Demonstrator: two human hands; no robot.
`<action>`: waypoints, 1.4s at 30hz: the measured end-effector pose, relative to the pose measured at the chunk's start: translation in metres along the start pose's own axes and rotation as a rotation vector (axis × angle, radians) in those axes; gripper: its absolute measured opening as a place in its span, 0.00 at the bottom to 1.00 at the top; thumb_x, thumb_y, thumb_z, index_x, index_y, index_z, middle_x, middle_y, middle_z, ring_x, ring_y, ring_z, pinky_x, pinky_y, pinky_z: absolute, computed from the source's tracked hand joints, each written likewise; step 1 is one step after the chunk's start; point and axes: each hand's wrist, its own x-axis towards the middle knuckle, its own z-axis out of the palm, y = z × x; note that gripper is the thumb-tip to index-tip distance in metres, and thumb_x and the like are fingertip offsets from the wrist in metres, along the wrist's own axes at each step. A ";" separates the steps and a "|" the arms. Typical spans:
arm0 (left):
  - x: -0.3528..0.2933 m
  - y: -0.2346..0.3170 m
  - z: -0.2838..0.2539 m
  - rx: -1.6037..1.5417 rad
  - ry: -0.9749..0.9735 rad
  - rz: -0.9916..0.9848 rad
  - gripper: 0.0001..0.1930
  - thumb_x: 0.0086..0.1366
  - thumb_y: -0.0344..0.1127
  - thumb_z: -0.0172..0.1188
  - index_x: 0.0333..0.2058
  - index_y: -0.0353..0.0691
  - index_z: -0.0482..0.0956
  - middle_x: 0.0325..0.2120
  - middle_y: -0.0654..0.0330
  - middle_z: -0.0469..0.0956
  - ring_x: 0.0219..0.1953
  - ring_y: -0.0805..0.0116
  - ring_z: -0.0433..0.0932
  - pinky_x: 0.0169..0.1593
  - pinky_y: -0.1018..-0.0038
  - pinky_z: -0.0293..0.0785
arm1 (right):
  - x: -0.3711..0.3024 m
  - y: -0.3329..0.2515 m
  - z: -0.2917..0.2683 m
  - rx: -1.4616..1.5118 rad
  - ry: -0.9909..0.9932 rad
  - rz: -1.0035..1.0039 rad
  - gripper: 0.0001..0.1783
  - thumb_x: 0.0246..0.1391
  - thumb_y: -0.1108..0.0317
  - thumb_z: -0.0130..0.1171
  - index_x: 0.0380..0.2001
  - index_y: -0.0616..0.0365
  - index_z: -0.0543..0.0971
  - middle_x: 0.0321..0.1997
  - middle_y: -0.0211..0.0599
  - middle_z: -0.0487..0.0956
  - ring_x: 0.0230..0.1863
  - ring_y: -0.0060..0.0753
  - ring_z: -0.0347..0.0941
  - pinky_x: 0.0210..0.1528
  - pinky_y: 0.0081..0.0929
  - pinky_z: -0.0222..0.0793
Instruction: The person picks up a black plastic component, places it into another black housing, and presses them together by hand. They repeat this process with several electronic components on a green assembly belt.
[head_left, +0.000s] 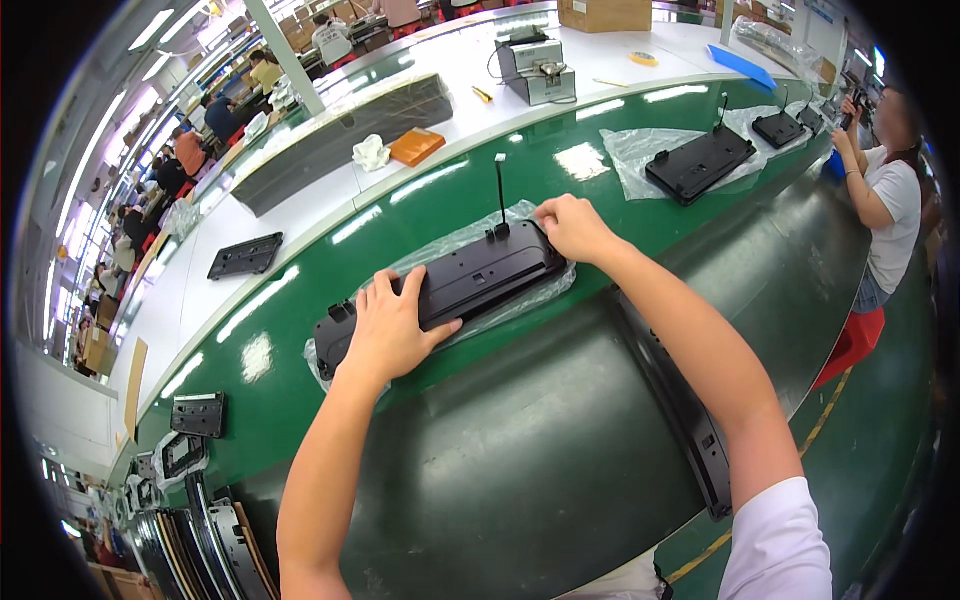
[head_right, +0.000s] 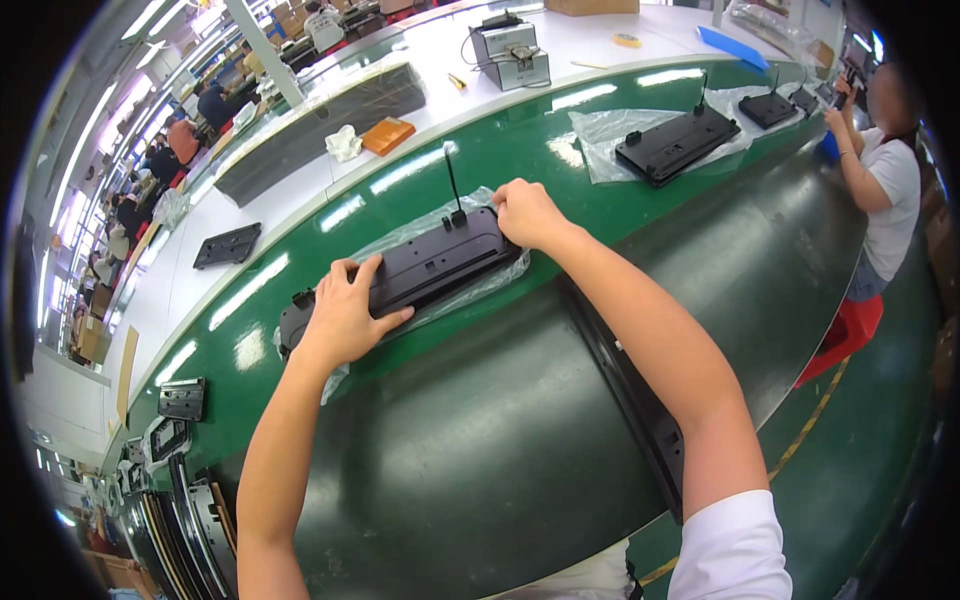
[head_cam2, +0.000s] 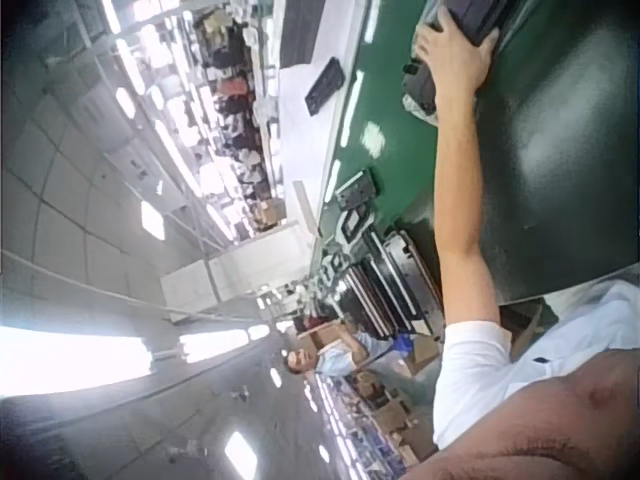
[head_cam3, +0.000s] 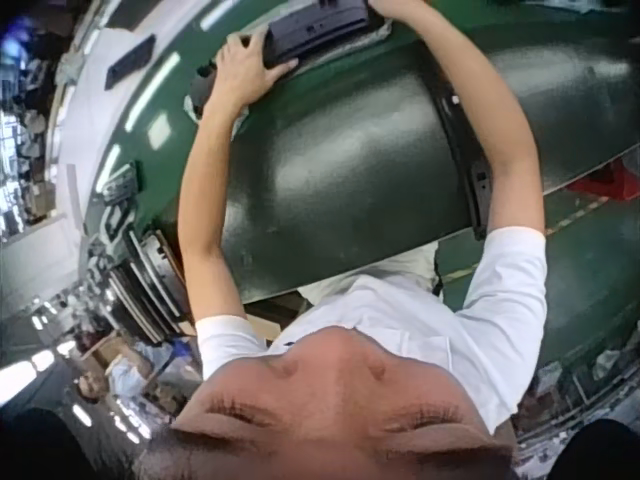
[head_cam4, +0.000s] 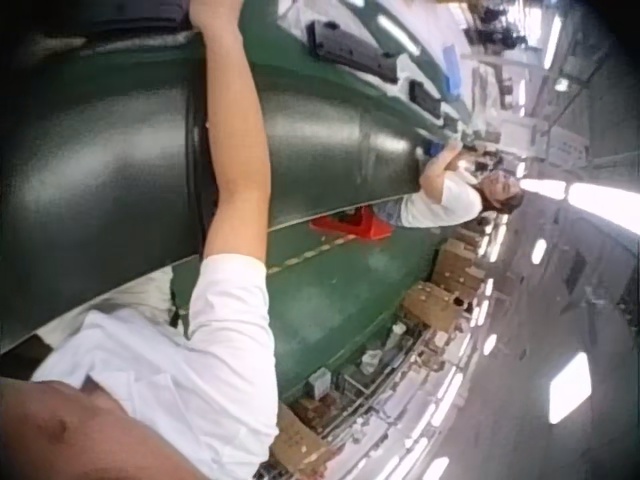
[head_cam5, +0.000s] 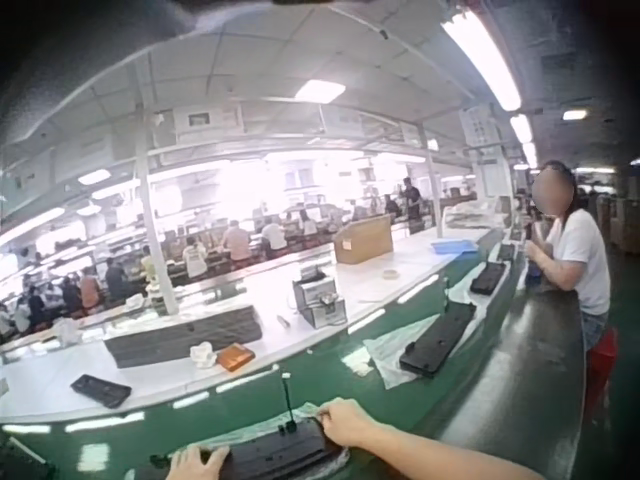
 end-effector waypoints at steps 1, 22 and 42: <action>-0.001 0.001 0.001 0.027 -0.015 -0.008 0.45 0.60 0.57 0.74 0.69 0.42 0.67 0.62 0.36 0.64 0.63 0.32 0.67 0.67 0.48 0.66 | 0.000 -0.005 -0.001 0.013 -0.040 0.024 0.14 0.62 0.68 0.56 0.41 0.64 0.88 0.42 0.60 0.85 0.46 0.63 0.83 0.58 0.47 0.77; -0.013 0.009 0.008 0.141 0.214 -0.002 0.42 0.60 0.63 0.70 0.64 0.40 0.73 0.63 0.37 0.68 0.67 0.39 0.65 0.72 0.41 0.53 | -0.015 0.033 0.007 -0.181 -0.039 -0.027 0.16 0.71 0.63 0.48 0.53 0.55 0.80 0.45 0.58 0.84 0.48 0.68 0.80 0.50 0.60 0.77; -0.025 -0.062 -0.009 -0.427 0.298 -0.245 0.17 0.69 0.44 0.67 0.46 0.36 0.86 0.35 0.44 0.87 0.38 0.49 0.86 0.46 0.63 0.80 | 0.055 0.011 -0.057 -0.257 -0.485 0.330 0.19 0.67 0.58 0.56 0.52 0.56 0.87 0.37 0.39 0.85 0.31 0.34 0.79 0.27 0.38 0.76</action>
